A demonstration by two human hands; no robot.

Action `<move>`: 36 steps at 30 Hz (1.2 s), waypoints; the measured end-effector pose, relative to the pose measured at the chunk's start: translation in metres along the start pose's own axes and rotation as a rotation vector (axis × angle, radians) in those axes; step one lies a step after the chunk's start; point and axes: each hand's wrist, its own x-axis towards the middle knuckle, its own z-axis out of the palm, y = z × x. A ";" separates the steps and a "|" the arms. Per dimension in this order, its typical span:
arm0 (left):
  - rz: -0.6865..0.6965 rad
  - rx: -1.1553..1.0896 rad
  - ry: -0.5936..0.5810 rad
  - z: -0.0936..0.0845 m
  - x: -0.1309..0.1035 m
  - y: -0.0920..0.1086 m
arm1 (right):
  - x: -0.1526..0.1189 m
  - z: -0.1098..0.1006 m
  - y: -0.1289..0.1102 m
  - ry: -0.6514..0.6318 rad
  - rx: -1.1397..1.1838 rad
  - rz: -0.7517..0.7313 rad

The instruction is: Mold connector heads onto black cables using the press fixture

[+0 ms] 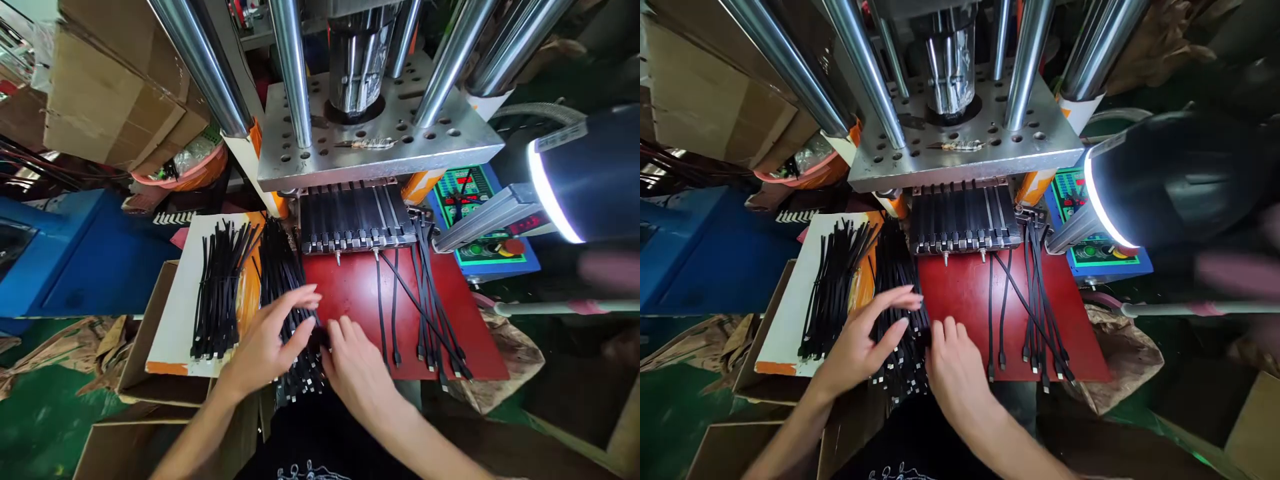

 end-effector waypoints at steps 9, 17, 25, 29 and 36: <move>-0.609 -0.766 -0.399 0.055 -0.116 0.021 | -0.022 -0.009 0.006 -0.218 0.105 0.188; -0.683 -1.153 0.038 0.107 -0.062 0.026 | -0.100 -0.026 0.039 -0.132 0.151 0.428; -0.630 -0.554 -0.138 0.104 -0.054 0.025 | -0.092 -0.021 0.047 -0.115 0.176 0.366; -0.755 -0.890 -0.148 0.114 -0.047 0.026 | -0.113 -0.050 0.045 -0.383 0.613 0.250; -0.590 -0.892 -0.286 0.105 -0.051 0.038 | -0.110 -0.069 0.061 -0.553 1.033 0.449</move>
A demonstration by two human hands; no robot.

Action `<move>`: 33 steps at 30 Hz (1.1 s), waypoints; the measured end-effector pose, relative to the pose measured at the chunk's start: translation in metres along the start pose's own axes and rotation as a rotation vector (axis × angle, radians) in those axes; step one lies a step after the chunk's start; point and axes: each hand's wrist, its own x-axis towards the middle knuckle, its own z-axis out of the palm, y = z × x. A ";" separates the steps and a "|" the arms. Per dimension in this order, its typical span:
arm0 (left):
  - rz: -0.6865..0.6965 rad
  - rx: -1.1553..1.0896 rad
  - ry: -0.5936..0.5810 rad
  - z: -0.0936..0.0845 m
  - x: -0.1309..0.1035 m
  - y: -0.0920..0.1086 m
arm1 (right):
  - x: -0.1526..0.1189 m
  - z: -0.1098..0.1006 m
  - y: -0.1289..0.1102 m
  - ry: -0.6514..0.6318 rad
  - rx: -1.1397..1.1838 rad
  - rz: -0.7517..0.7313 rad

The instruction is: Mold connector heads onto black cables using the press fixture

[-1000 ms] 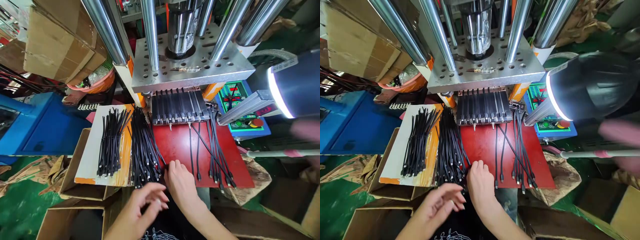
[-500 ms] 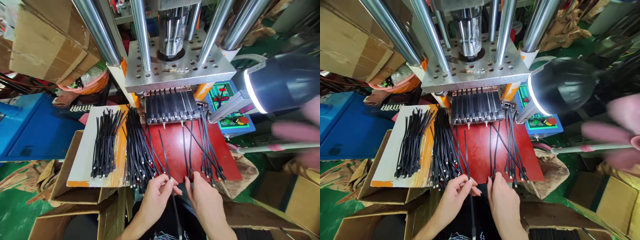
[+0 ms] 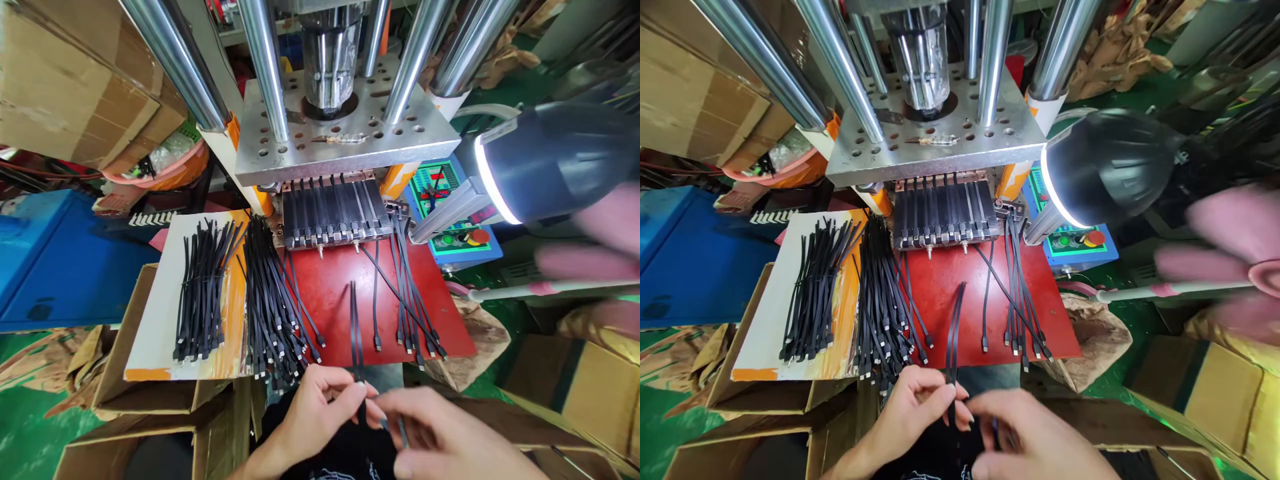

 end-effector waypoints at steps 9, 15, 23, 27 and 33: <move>0.087 0.441 0.028 -0.014 0.001 0.026 | 0.068 0.014 -0.054 0.454 0.247 -0.390; 0.513 0.462 0.142 -0.024 0.030 0.087 | 0.058 0.021 -0.040 0.544 0.000 -0.549; 0.519 0.466 0.166 -0.024 0.040 0.100 | 0.058 0.008 -0.029 0.799 -0.035 -0.630; 0.557 0.415 0.164 -0.023 0.043 0.099 | 0.062 0.004 -0.036 0.741 -0.004 -0.655; 0.608 0.411 0.140 -0.022 0.046 0.102 | 0.074 0.005 -0.048 0.582 -0.011 -0.648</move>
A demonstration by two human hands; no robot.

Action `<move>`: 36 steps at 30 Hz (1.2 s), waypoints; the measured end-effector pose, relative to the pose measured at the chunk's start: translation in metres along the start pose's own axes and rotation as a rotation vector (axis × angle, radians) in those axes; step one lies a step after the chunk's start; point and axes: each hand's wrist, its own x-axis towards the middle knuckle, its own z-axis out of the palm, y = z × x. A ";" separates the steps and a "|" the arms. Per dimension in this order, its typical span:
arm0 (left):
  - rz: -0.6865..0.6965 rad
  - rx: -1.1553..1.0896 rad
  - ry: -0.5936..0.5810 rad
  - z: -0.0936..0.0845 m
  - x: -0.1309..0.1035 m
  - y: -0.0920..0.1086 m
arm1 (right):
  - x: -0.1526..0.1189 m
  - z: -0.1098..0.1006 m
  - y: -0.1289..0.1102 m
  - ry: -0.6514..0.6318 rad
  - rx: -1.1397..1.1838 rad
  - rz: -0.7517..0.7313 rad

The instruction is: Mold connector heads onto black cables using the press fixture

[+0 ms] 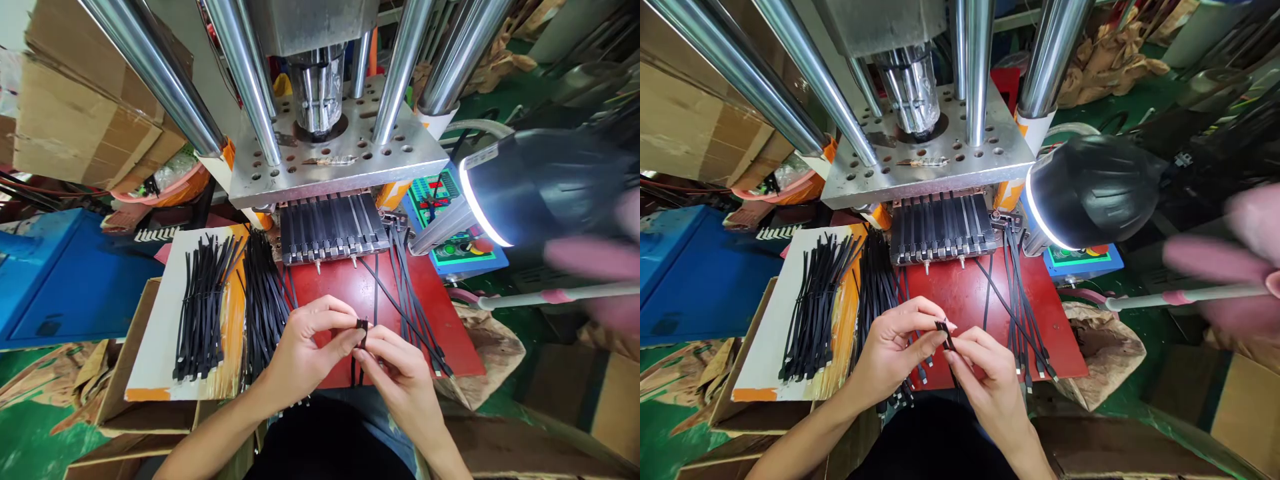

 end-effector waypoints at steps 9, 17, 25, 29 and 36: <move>0.102 0.222 0.079 -0.019 0.076 -0.001 | -0.007 -0.007 0.011 -0.430 -0.070 0.246; 0.123 0.605 0.240 -0.013 0.185 -0.047 | 0.153 -0.094 -0.005 -0.304 -0.226 -0.029; 0.454 0.779 -0.171 -0.023 0.120 -0.052 | 0.241 -0.078 0.035 -0.381 -0.256 -0.053; 0.510 1.069 -0.341 -0.026 0.113 -0.047 | 0.245 -0.075 0.046 -0.298 -0.329 -0.123; 0.489 1.277 -0.319 -0.004 0.113 -0.048 | 0.241 -0.072 0.062 -0.161 -0.202 -0.079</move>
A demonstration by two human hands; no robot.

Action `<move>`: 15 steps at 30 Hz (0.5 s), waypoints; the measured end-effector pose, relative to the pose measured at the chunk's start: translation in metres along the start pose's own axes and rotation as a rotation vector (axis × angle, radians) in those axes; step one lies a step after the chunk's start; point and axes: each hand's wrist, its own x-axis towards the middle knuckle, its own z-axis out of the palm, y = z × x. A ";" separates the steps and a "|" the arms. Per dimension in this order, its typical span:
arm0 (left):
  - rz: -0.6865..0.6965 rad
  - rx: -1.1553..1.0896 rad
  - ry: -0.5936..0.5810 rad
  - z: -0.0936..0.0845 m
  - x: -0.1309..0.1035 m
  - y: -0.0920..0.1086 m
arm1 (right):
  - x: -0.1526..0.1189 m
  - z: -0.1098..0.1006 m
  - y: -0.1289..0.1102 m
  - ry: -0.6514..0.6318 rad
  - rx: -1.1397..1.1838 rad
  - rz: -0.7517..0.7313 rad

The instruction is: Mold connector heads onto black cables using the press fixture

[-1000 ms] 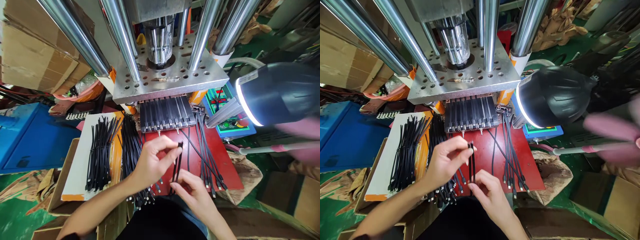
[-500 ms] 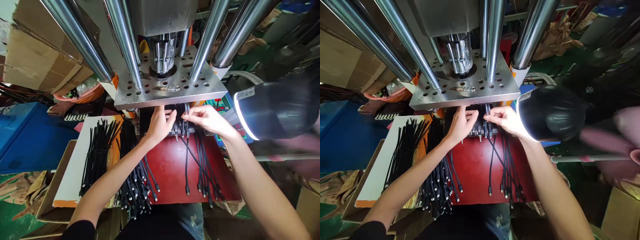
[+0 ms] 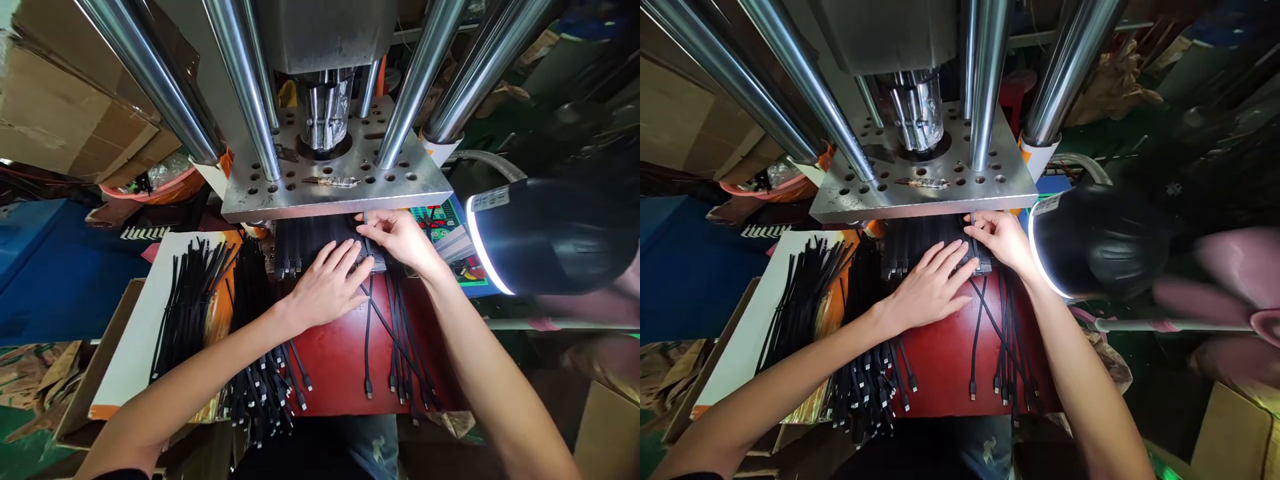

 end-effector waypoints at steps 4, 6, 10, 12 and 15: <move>-0.095 0.024 0.040 0.007 0.001 0.017 | -0.002 0.001 -0.007 0.071 -0.106 0.022; -0.139 0.049 0.045 0.009 0.001 0.024 | -0.012 -0.001 -0.013 0.133 -0.245 -0.011; -0.174 0.062 0.003 0.007 0.003 0.032 | -0.052 -0.004 -0.024 0.084 -0.594 -0.201; -0.197 0.033 -0.036 0.001 0.007 0.031 | -0.066 -0.003 -0.026 0.025 -0.799 -0.185; -0.264 -0.010 -0.075 -0.008 0.022 0.019 | -0.057 0.004 -0.028 -0.015 -0.975 -0.051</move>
